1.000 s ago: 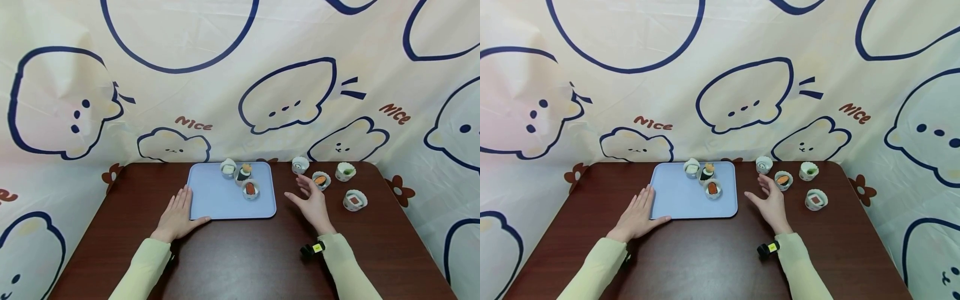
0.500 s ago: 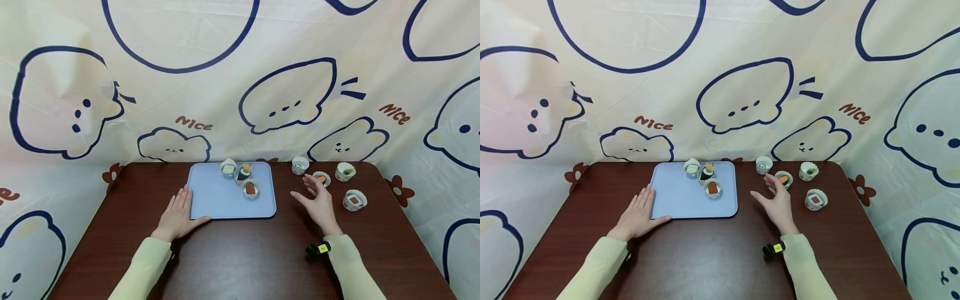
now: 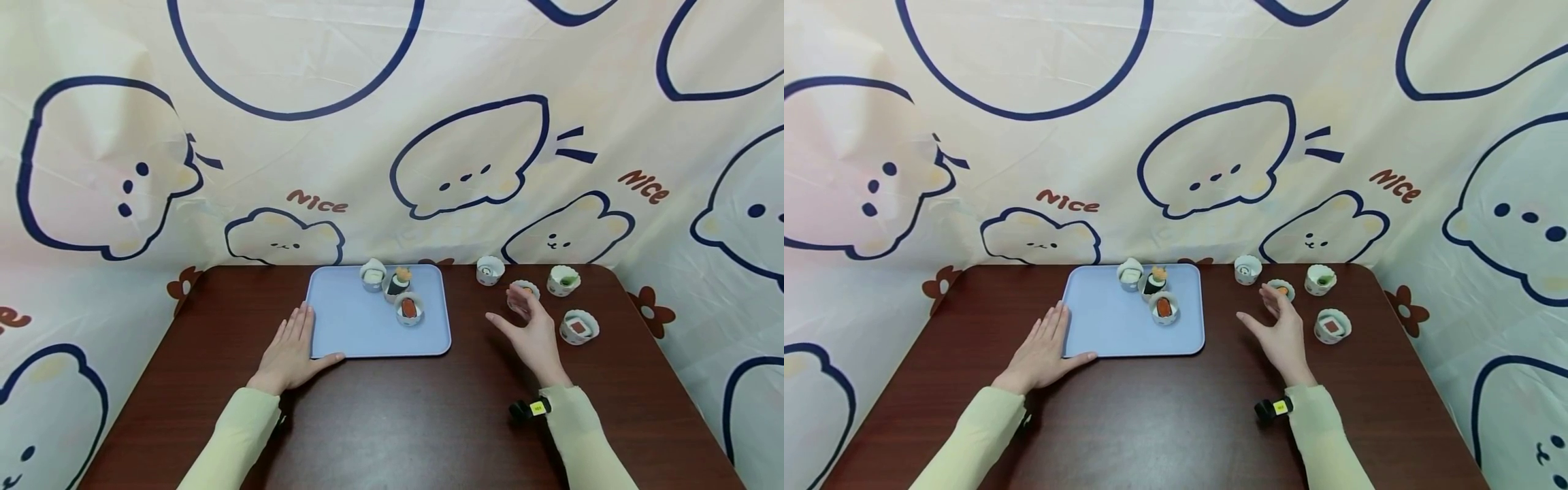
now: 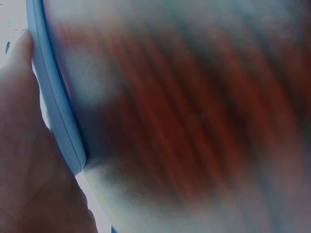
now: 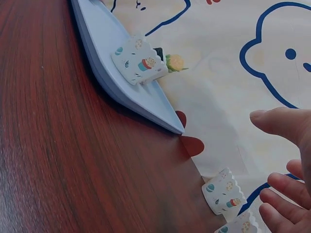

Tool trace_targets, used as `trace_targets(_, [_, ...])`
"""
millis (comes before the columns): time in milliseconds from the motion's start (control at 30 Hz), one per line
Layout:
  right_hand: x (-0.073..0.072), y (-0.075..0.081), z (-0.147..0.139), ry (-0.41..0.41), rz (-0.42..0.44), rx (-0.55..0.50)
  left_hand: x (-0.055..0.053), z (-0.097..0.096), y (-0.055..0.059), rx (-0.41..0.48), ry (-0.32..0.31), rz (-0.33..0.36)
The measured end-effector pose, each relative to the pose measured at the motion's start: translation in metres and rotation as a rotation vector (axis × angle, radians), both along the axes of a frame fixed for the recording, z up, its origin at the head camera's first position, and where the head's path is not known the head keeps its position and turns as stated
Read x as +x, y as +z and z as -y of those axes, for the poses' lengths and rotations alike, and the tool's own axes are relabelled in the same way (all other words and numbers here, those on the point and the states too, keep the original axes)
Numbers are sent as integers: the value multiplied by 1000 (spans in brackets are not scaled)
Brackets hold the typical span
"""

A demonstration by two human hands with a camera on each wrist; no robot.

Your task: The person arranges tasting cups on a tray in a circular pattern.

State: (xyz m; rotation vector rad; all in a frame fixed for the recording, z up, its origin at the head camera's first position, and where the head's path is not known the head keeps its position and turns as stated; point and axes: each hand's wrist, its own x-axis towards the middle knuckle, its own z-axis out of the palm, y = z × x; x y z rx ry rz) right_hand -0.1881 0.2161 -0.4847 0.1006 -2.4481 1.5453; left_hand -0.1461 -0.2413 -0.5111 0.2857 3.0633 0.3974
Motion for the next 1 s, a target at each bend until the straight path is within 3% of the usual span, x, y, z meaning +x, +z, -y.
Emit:
trace_targets(200, [2, 2, -5, -28, 4, -2, 1, -2, 5, 1, 0, 5])
trace_targets(500, [2, 4, -13, -53, 35, -3, -1, 0, -2, 15, -15, 3])
trace_targets(800, [5, 6, -23, -73, 9, -4, 1, -2, 6, -5, -2, 3])
trace_targets(1000, [9, 13, -29, -108, -12, 18, 1, -2, 3, 19, -8, -9])
